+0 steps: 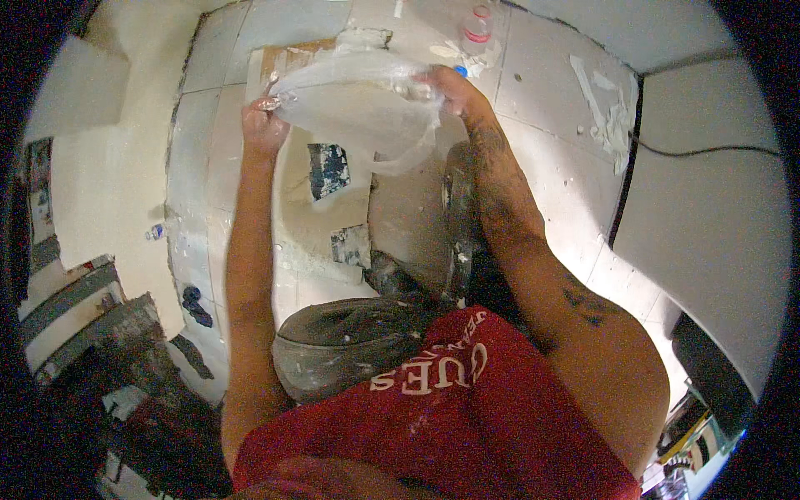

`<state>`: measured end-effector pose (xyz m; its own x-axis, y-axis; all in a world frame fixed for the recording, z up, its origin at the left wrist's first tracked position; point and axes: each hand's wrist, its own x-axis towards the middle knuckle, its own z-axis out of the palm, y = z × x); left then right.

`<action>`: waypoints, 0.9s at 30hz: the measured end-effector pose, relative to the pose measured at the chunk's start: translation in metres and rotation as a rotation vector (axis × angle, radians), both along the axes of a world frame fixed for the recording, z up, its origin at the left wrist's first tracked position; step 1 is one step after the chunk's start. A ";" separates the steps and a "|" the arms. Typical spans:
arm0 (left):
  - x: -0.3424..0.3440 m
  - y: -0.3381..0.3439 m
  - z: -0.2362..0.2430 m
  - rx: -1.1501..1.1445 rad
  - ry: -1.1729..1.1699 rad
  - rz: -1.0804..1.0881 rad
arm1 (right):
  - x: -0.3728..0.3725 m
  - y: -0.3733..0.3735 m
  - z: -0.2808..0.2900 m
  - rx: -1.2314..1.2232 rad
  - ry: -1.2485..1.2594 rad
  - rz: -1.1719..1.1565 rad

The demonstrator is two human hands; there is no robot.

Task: Patch a hole in the wall using joint compound and putty knives.

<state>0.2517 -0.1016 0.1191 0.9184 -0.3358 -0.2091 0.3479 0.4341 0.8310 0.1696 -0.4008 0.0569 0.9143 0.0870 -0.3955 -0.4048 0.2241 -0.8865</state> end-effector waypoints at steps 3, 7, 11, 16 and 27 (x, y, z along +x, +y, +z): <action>-0.008 0.012 -0.038 -0.189 0.003 0.170 | 0.002 0.003 -0.006 -0.195 0.039 0.139; -0.033 0.022 -0.071 0.565 -0.322 0.139 | -0.009 0.003 -0.024 -0.354 -0.001 0.085; -0.047 0.000 -0.071 0.482 -0.146 -0.213 | -0.011 -0.013 -0.062 -1.277 -0.664 0.153; -0.058 -0.022 -0.047 0.910 -0.098 -0.457 | 0.033 -0.018 -0.099 0.427 -0.267 -0.345; -0.066 -0.001 -0.091 0.908 -0.623 -0.573 | -0.006 -0.041 -0.029 -0.882 0.131 0.124</action>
<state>0.1853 -0.1028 0.0279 0.7135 -0.6830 -0.1563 -0.2643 -0.4689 0.8428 0.1634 -0.4421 0.0276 0.8617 -0.2021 -0.4655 -0.4903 -0.5681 -0.6609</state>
